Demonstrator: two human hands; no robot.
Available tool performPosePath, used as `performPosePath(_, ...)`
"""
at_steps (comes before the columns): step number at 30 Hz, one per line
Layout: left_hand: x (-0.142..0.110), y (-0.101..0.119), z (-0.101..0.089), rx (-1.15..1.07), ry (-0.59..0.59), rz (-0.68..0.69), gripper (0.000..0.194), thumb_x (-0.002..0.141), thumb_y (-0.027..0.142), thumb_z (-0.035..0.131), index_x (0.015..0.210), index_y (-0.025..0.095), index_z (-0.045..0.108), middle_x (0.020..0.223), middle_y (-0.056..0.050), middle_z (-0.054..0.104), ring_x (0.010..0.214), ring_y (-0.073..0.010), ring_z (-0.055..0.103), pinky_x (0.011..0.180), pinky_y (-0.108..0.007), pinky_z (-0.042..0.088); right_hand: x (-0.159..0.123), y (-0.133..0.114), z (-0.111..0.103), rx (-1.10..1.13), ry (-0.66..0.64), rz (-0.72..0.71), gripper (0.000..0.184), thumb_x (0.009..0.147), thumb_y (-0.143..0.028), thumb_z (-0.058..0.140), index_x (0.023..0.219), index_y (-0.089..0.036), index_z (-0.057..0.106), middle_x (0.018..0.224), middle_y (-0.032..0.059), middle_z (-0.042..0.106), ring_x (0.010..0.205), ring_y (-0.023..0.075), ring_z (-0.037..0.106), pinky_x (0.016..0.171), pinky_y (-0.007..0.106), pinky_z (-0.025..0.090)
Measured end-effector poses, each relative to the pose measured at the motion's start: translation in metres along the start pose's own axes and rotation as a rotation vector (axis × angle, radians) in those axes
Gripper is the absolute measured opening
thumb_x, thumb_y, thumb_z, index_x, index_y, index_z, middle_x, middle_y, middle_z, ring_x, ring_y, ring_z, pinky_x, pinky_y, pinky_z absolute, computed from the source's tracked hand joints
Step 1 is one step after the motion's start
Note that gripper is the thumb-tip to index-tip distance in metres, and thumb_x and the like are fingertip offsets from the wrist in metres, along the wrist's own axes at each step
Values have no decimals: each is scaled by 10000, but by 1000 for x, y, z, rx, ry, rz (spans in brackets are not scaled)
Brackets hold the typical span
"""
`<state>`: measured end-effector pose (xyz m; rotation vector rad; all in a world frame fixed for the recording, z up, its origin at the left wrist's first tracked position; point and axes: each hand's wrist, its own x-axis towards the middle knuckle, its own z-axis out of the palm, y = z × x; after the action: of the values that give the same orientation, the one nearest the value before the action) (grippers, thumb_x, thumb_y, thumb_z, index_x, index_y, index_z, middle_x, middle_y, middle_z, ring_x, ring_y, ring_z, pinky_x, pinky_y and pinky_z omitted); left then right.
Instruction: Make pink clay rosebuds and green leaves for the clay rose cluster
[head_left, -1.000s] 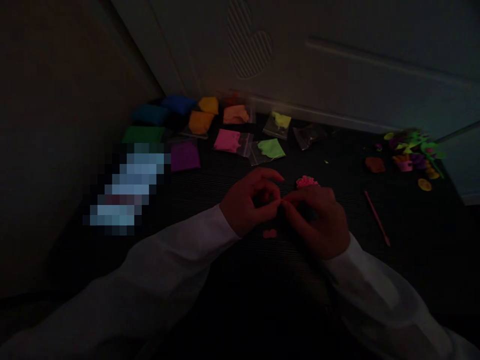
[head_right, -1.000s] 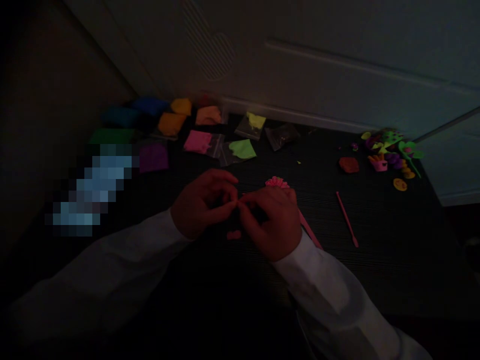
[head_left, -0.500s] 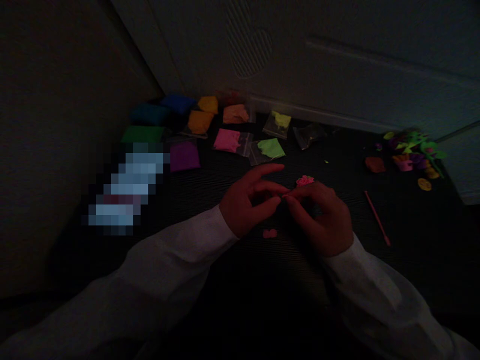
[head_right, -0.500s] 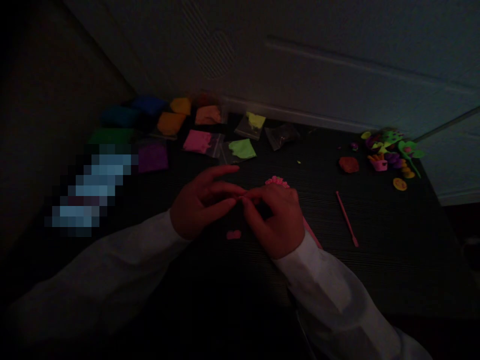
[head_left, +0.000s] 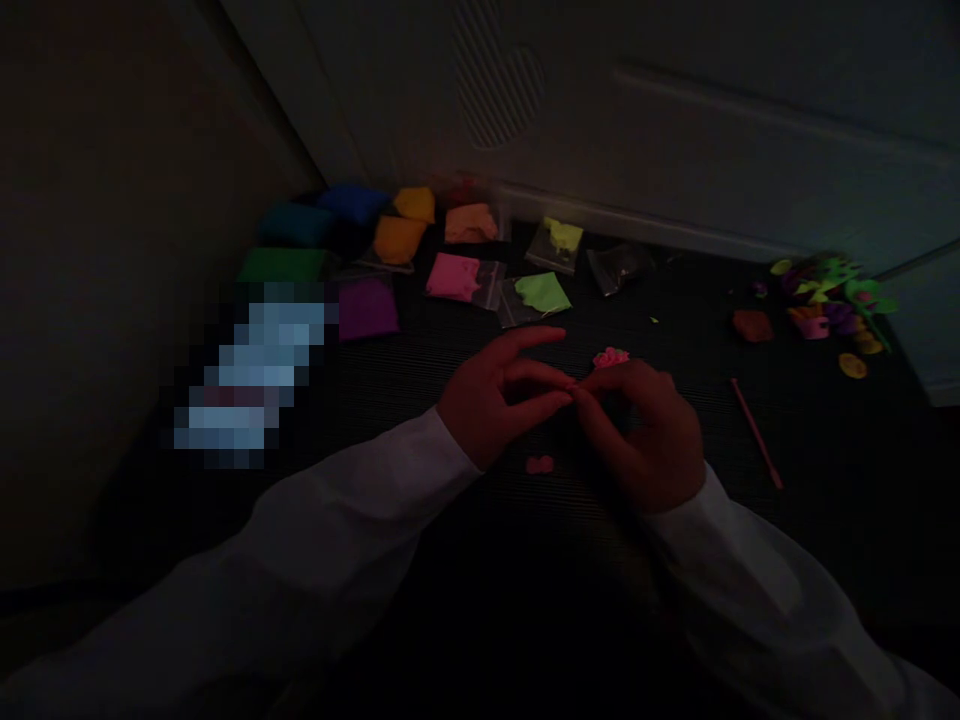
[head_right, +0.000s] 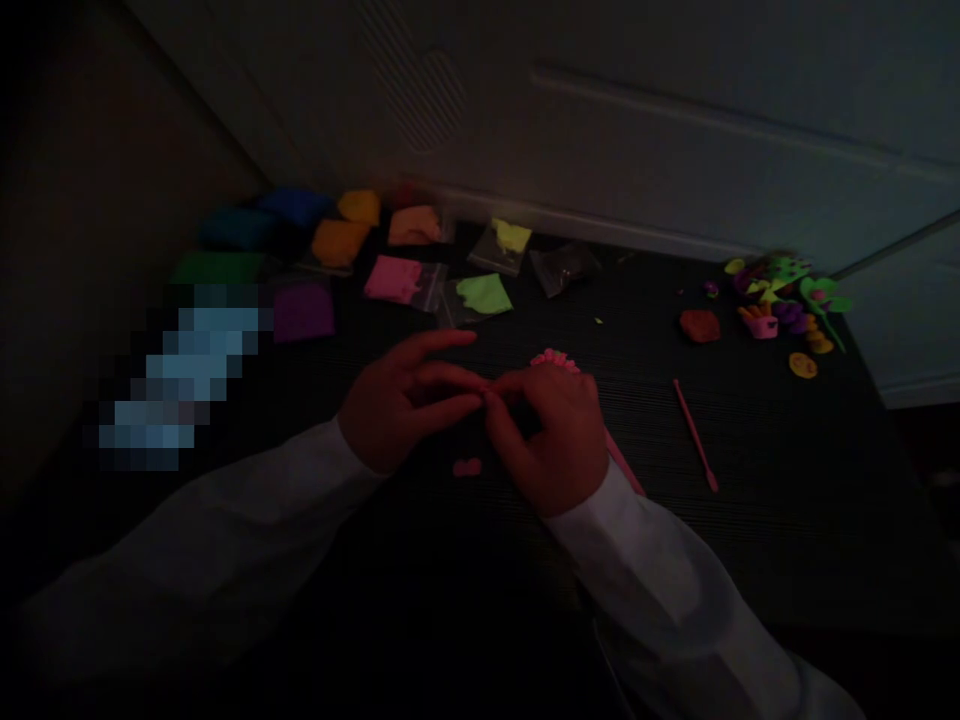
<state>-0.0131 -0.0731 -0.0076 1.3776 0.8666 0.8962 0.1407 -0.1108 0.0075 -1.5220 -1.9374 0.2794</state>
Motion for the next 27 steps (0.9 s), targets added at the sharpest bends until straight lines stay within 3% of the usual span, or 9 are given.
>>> performPosePath(14,-1,1,0,35,34,40,471,666,193,622,1105,173,452,771,-13,664,722,-124,619,675,-223,485,0,-1,-10,21,0,37,145,729,-276,554,859,-214,576,787,1,593,792,144,530,714,302,367)
performPosePath(20,-2,1,0,0,7,52,466,670,152,608,1105,172,444,753,-2,652,733,-118,616,687,-215,479,1,4,-6,14,-58,-44,204,714,-342,586,891,-242,604,846,-5,640,818,152,558,772,334,349)
performPosePath(27,-3,0,1,-59,-23,55,483,688,141,582,1141,194,422,778,-2,649,750,-121,610,716,-240,478,3,7,-6,65,-90,24,170,731,-337,572,872,-257,621,838,-16,644,793,143,561,745,326,365)
